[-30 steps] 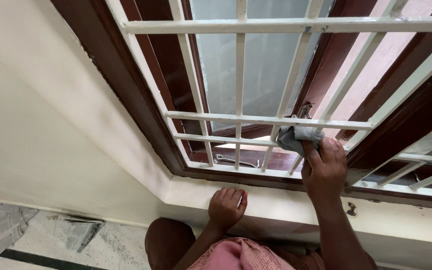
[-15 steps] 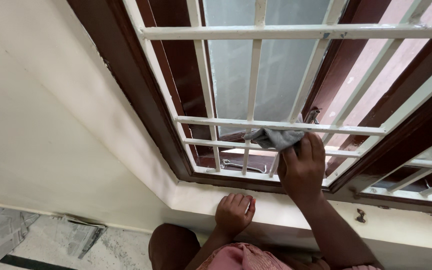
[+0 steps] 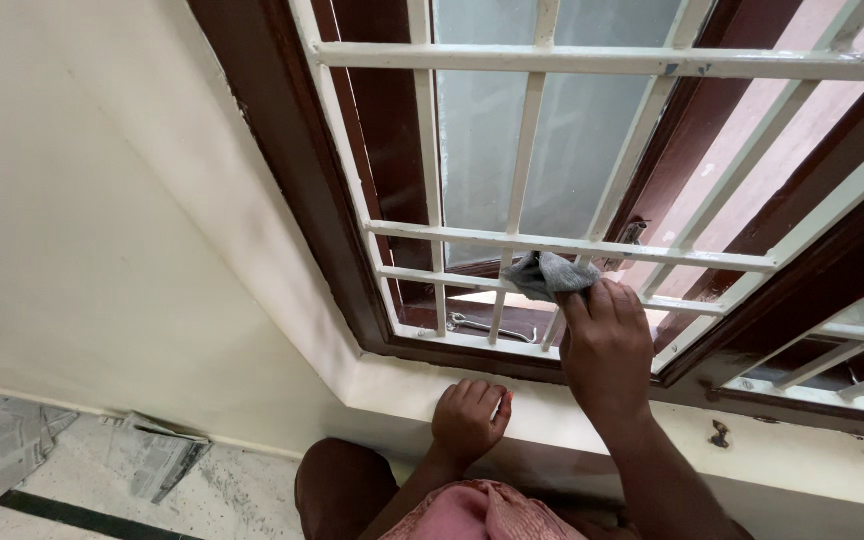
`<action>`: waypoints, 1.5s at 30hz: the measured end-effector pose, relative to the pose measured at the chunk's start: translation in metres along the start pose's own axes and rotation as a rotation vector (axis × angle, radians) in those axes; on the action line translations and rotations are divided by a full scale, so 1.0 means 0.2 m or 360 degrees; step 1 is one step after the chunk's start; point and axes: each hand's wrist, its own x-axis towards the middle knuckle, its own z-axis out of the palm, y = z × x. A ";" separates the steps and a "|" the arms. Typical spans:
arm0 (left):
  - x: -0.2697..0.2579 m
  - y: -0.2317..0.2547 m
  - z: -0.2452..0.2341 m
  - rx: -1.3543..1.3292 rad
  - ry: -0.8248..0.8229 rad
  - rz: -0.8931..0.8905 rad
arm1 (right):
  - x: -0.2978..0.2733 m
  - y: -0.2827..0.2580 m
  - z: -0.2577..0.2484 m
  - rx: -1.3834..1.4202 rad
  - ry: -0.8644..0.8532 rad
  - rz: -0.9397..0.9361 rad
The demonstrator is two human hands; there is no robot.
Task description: The person wipes the wooden frame and white bars of a window using a cloth, reaching between the bars to clean the edges and the latch.
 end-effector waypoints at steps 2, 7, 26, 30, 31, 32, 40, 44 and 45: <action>0.00 0.00 0.00 0.0004 0.0007 0.0015 | -0.02 -0.02 -0.03 -0.0092 0.0018 0.0002; -0.01 0.00 0.00 -0.0021 0.0034 0.0021 | -0.10 -0.13 -0.11 0.0120 0.0072 -0.0053; -0.03 -0.02 0.01 0.0022 0.0039 0.0053 | 0.13 -0.24 0.19 0.0102 0.0069 -0.0182; -0.02 -0.01 -0.01 -0.0009 0.0059 0.0032 | 0.11 -0.27 0.16 0.0024 0.0092 -0.0177; -0.02 -0.01 -0.02 -0.0094 0.0012 -0.0019 | 0.09 -0.28 0.13 -0.0031 0.0115 -0.0184; -0.02 -0.01 -0.03 -0.0182 -0.0035 -0.0070 | 0.07 -0.29 0.11 -0.0087 0.0136 -0.0190; -0.01 -0.18 -0.16 -0.0294 0.0094 -0.0313 | 0.08 -0.47 0.03 0.0030 0.0092 -0.0316; -0.02 -0.21 -0.12 -0.0079 -0.0040 -0.0240 | 0.30 -0.54 0.18 -0.0172 0.0082 -0.0464; -0.03 -0.21 -0.11 -0.0077 -0.0037 -0.0234 | 0.33 -0.55 0.21 -0.0173 0.0089 -0.0463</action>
